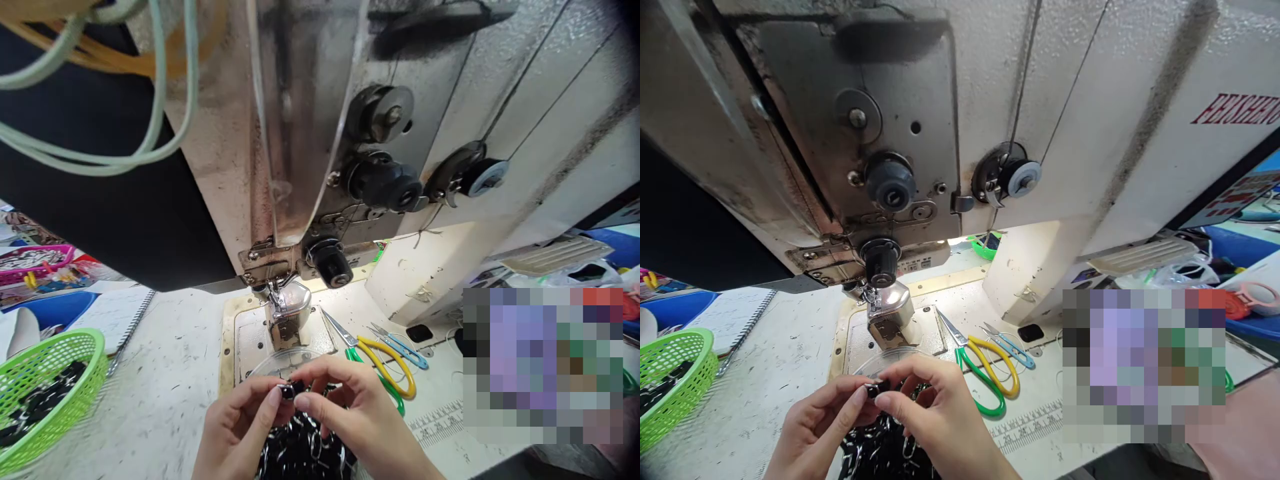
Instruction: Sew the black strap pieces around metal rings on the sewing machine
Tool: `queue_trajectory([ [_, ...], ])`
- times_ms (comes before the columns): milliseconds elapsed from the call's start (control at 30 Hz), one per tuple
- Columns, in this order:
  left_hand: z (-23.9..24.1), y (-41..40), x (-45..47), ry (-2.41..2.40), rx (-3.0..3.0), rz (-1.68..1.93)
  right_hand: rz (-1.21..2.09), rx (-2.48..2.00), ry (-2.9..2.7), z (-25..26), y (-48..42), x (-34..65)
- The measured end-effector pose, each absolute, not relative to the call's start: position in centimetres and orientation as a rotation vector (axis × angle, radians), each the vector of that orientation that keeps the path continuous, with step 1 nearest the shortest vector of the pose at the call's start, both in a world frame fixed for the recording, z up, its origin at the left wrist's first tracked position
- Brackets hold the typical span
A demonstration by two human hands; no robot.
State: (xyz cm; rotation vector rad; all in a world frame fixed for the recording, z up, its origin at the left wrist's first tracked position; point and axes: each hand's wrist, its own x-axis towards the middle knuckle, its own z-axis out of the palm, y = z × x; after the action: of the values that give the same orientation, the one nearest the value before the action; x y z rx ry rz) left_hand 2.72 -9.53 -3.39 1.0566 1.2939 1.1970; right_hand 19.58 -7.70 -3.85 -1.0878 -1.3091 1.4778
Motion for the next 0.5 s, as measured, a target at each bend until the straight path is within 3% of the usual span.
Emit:
queue_trajectory([
  [500, -3.00, -9.52, 3.02, 1.345, 1.113, 1.116, 1.630, -1.055, -1.177, -3.78, -7.67, 20.21],
])
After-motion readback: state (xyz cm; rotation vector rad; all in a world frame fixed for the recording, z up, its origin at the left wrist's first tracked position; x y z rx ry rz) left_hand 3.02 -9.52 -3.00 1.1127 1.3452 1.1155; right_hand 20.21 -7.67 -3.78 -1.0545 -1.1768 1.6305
